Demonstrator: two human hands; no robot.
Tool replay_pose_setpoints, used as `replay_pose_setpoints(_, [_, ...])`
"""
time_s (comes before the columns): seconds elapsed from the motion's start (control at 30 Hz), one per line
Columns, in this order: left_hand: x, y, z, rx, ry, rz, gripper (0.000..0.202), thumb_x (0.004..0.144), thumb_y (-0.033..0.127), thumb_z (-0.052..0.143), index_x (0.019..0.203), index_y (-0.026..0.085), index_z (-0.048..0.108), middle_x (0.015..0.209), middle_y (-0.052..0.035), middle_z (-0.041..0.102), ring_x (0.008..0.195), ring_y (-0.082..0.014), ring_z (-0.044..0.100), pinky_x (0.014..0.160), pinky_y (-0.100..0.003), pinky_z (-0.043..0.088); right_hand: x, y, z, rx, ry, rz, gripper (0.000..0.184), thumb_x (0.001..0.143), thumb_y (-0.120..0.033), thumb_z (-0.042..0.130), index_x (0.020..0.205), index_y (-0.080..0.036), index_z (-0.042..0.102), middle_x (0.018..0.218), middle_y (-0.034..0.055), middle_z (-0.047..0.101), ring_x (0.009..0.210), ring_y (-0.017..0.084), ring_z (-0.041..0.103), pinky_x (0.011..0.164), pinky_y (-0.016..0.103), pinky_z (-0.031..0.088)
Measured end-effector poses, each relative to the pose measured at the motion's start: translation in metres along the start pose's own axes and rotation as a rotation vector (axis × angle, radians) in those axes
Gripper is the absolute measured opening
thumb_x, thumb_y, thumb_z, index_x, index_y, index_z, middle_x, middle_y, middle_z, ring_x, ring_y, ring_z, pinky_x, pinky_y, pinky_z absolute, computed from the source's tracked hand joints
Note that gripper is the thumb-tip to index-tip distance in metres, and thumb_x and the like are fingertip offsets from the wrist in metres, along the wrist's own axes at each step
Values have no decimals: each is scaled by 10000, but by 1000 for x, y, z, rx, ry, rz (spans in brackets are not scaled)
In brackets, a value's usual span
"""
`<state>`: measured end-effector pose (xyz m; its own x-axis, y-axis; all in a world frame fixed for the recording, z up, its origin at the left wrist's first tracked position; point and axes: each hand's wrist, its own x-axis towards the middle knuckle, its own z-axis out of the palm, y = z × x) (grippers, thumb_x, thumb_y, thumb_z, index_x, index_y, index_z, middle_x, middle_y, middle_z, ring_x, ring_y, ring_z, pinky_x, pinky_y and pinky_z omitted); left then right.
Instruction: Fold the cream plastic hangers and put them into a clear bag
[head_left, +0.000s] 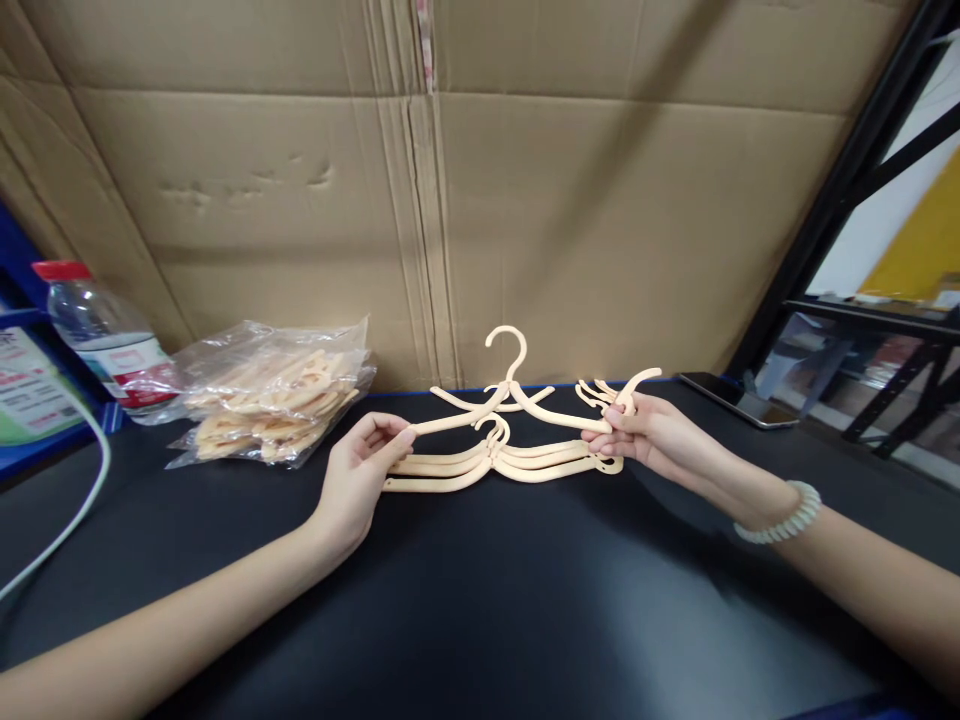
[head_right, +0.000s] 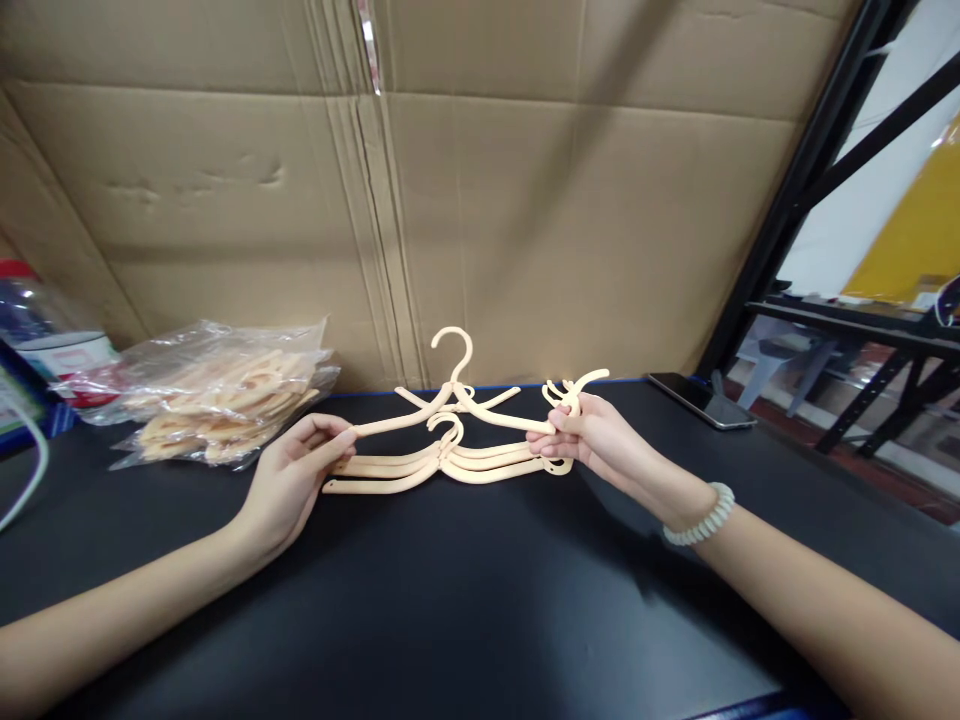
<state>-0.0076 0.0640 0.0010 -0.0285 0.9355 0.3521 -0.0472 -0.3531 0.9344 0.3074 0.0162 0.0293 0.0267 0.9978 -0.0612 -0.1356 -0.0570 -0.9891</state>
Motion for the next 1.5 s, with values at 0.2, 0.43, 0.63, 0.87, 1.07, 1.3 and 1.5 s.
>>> replay_pose_setpoints(0.2, [-11,6,3,486,-223,383,180,845,270,639,1010,210,599,839,5,595,758,-147,581,707,-270,465,-3,1,5,1,-25,8,204,919,-59,495,754,-171,453,742,105,699,680,181,728,600,207,605])
replay_pose_setpoints(0.43, [-22,7,4,721,-404,794,125,879,128,576,989,172,619,893,-52,647,809,-164,597,732,-280,480,-2,5,2,47,-54,31,191,855,-126,618,767,-183,459,723,43,654,651,180,705,571,244,580])
replay_pose_setpoints(0.63, [-23,10,4,888,-405,769,171,826,114,547,968,170,625,863,-48,659,789,-193,581,710,-330,442,10,0,-21,134,-14,-55,138,756,-255,692,782,-174,583,772,26,624,670,137,588,618,263,521])
replay_pose_setpoints(0.87, [-24,14,6,982,-459,721,113,733,103,517,800,182,562,745,-10,592,715,-180,530,677,-325,387,23,-12,-48,17,117,-113,294,709,-333,642,529,-186,463,499,-17,418,448,94,370,419,232,315])
replay_pose_setpoints(1.07, [-26,15,6,1043,-567,691,118,690,116,513,779,192,527,758,0,587,726,-180,535,733,-344,379,22,-11,-48,-98,143,-184,439,737,-374,626,447,-194,350,452,-41,297,426,78,263,396,232,214])
replay_pose_setpoints(1.3, [-27,12,7,1092,-586,708,99,731,136,507,809,193,522,778,-7,585,742,-190,534,729,-349,369,-1,-10,-19,-653,-106,-323,363,736,-452,713,577,-168,552,579,-10,500,539,102,412,502,242,296])
replay_pose_setpoints(1.5, [-27,13,8,1109,-600,690,97,763,141,482,836,194,517,820,-26,599,772,-202,541,728,-353,371,-16,5,4,-1231,-468,-525,262,743,-412,747,715,-182,625,748,11,608,696,153,535,639,266,382])
